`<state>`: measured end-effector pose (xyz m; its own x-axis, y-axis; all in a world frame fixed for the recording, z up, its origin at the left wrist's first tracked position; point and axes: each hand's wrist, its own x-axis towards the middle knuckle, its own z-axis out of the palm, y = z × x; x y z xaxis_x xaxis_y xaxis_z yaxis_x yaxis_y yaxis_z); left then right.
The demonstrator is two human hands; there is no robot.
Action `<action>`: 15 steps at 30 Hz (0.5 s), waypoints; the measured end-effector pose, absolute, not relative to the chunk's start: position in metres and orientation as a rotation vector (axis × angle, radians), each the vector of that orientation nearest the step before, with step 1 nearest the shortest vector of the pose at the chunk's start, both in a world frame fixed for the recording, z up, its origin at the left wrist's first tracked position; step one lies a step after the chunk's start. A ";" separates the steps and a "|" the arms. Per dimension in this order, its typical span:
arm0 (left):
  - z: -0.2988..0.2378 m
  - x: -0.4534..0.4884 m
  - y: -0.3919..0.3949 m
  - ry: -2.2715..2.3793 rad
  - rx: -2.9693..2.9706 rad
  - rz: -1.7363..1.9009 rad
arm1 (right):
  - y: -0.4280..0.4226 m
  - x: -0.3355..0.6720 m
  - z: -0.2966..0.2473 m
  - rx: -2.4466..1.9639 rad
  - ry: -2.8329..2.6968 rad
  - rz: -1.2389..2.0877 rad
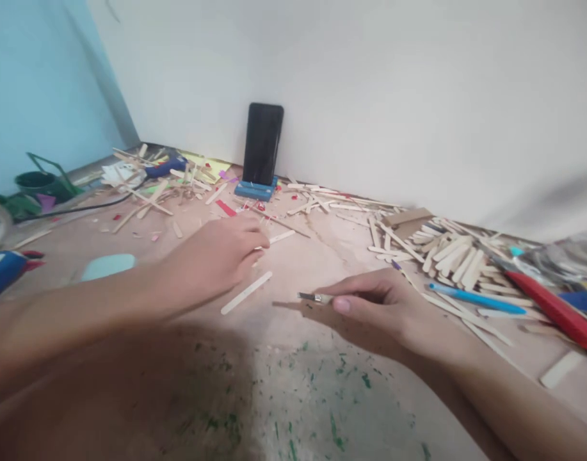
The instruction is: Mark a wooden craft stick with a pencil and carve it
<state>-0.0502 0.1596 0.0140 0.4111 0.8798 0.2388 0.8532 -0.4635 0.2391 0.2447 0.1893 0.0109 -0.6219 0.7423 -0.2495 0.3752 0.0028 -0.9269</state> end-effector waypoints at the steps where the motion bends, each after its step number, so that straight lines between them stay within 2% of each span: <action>1: 0.013 -0.047 0.166 1.592 2.565 0.498 | 0.189 0.245 0.008 -1.164 -1.881 1.764; 8: 0.001 -0.028 0.187 1.634 2.553 0.412 | 0.185 0.243 -0.007 -1.091 -1.774 1.877; 15: -0.009 -0.024 0.192 1.633 2.526 0.498 | 0.188 0.245 -0.016 -1.124 -1.858 1.604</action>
